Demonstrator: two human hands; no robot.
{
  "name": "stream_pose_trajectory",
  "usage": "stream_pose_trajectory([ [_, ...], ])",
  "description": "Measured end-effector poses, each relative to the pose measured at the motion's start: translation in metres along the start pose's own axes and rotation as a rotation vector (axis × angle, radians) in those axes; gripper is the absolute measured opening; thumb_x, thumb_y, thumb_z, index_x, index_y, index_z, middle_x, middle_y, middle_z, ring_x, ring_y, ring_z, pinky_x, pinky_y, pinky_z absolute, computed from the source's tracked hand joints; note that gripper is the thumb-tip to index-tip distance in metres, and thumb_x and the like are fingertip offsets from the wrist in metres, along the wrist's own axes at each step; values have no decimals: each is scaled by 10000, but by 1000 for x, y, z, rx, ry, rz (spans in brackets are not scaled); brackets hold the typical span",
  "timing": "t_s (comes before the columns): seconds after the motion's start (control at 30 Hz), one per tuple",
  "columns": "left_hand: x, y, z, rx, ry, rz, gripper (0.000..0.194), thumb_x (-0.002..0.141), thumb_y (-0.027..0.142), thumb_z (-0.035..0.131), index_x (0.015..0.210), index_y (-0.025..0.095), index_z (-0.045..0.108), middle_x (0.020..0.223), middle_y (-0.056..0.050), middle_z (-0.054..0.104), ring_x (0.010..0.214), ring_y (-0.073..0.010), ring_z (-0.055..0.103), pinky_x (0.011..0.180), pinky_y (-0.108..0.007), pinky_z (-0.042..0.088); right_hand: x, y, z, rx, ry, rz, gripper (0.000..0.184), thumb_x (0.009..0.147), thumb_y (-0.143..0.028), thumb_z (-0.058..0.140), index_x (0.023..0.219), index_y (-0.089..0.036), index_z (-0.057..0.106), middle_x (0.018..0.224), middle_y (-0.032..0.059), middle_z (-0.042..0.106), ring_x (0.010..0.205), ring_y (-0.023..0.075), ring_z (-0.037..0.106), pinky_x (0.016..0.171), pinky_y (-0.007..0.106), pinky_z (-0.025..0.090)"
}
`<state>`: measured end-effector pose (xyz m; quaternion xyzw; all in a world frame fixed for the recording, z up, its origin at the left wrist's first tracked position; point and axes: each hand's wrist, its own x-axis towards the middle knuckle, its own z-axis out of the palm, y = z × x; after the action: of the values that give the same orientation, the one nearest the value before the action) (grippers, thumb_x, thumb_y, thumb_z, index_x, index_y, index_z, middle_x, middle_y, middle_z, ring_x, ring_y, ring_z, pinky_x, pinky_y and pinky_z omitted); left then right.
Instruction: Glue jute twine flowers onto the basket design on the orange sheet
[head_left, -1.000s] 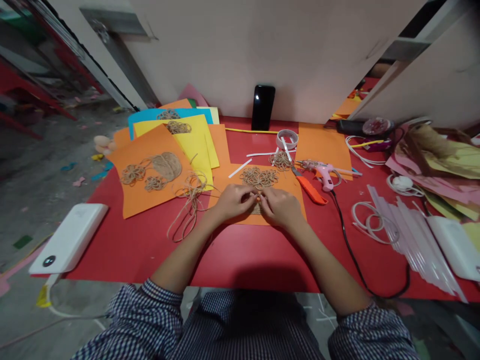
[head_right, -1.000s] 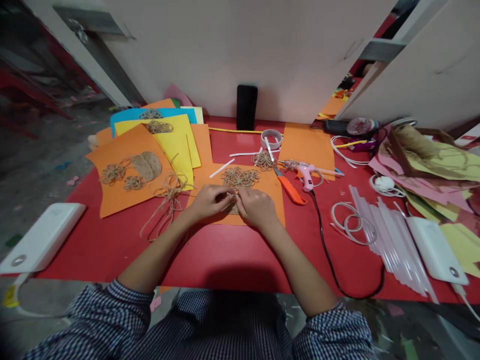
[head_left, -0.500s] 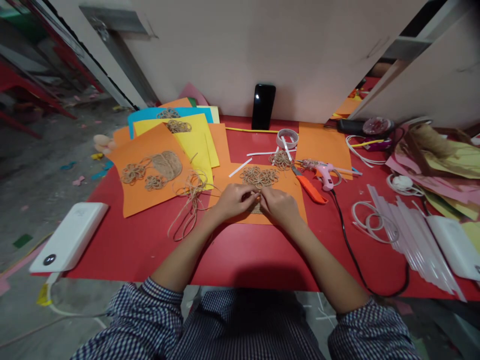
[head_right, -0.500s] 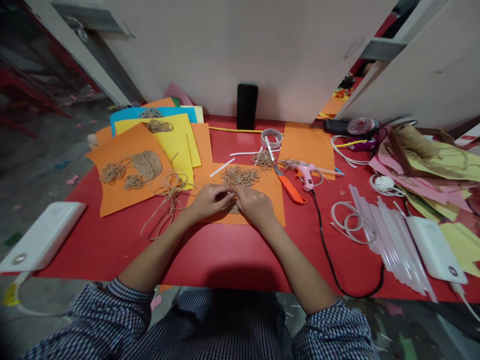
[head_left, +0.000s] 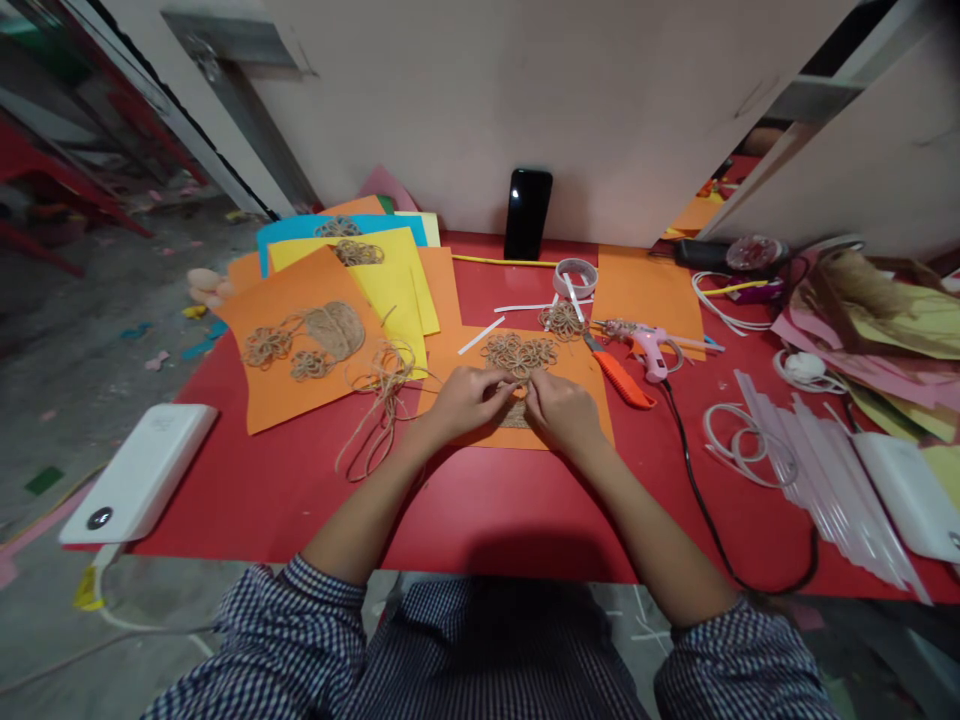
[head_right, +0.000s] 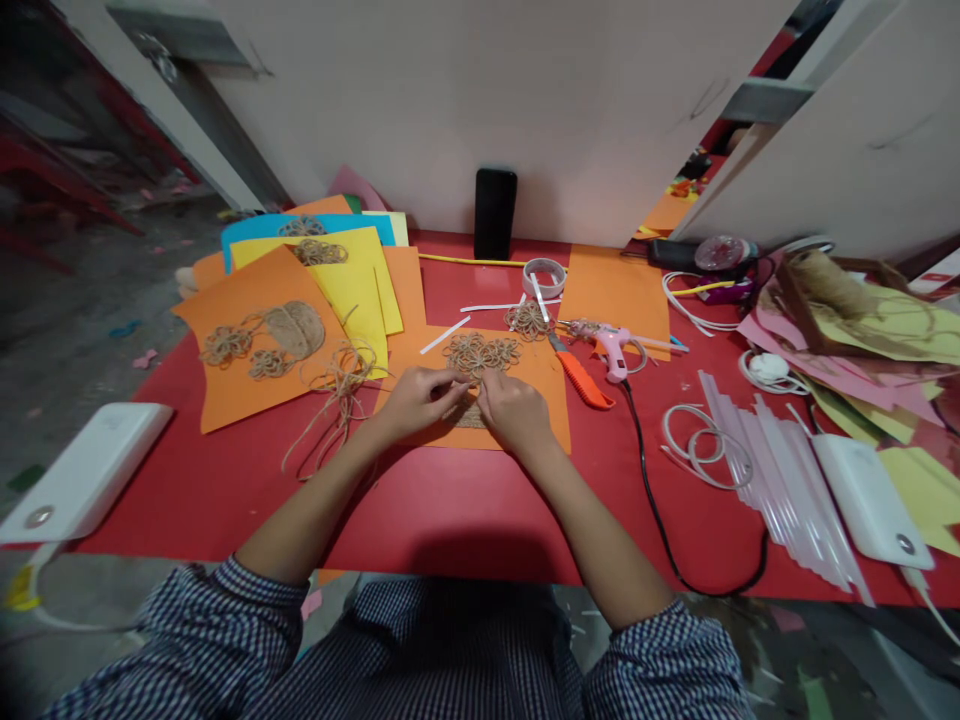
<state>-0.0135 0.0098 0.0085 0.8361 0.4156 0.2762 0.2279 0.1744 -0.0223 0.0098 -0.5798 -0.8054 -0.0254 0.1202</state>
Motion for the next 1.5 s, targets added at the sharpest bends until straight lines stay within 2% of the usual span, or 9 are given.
stream_pose_trajectory([
  [0.13, 0, -2, 1, 6, -8, 22, 321, 964, 349, 497, 971, 165, 761, 642, -23, 685, 534, -111, 538, 566, -228, 332, -1, 0, -3, 51, -24, -21, 239, 1004, -289, 372, 1019, -180, 584, 876, 50, 709, 734, 171, 613, 628, 297, 252],
  [0.3, 0, -2, 1, 7, -24, 45, 321, 968, 347, 493, 1004, 169, 758, 729, -41, 729, 579, -118, 578, 589, -229, 353, -1, 0, -2, 38, -41, -48, 266, 1018, -293, 351, 993, -178, 590, 864, 53, 710, 721, 170, 611, 625, 298, 249],
  [0.5, 0, 0, 0, 42, -41, 5, 350, 968, 395, 492, 1019, 185, 767, 677, -38, 723, 555, -130, 577, 575, -239, 338, -1, -1, 1, 8, -12, -80, 257, 1001, -267, 384, 970, -168, 619, 820, 67, 707, 724, 167, 606, 625, 294, 252],
  [0.63, 1, 2, -1, 37, -54, -20, 351, 976, 361, 478, 1053, 183, 771, 718, -56, 743, 566, -133, 589, 576, -237, 343, -1, -2, 2, -17, 35, -31, 226, 974, -236, 413, 943, -168, 627, 787, 67, 704, 722, 172, 607, 620, 296, 248],
  [0.8, 2, 1, -2, 20, -65, -40, 343, 973, 350, 490, 1077, 179, 768, 689, -49, 733, 541, -125, 571, 573, -231, 342, 0, -2, 1, -29, 10, 36, 247, 977, -248, 401, 928, -165, 628, 782, 69, 703, 695, 176, 609, 605, 301, 234],
  [1.07, 1, -2, 1, 51, -66, -25, 331, 966, 335, 489, 1090, 193, 761, 726, -48, 745, 570, -134, 593, 592, -236, 356, 0, 0, -1, 86, -53, 58, 409, 1020, -500, 371, 950, -172, 605, 785, 63, 713, 669, 175, 618, 596, 280, 234],
  [1.27, 1, 1, 2, 43, -85, -21, 331, 977, 343, 480, 1062, 189, 760, 740, -42, 750, 584, -134, 609, 592, -233, 367, 2, -2, 2, 34, -43, 30, 402, 1054, -357, 311, 917, -169, 639, 785, 63, 712, 673, 163, 611, 607, 286, 229],
  [1.5, 2, 1, 1, -6, -88, -9, 362, 997, 382, 460, 1089, 192, 754, 934, -75, 786, 751, -166, 703, 668, -239, 440, 1, 0, 4, -18, 80, -27, 342, 1016, -273, 392, 823, -164, 652, 691, 63, 676, 658, 161, 570, 612, 296, 234],
])
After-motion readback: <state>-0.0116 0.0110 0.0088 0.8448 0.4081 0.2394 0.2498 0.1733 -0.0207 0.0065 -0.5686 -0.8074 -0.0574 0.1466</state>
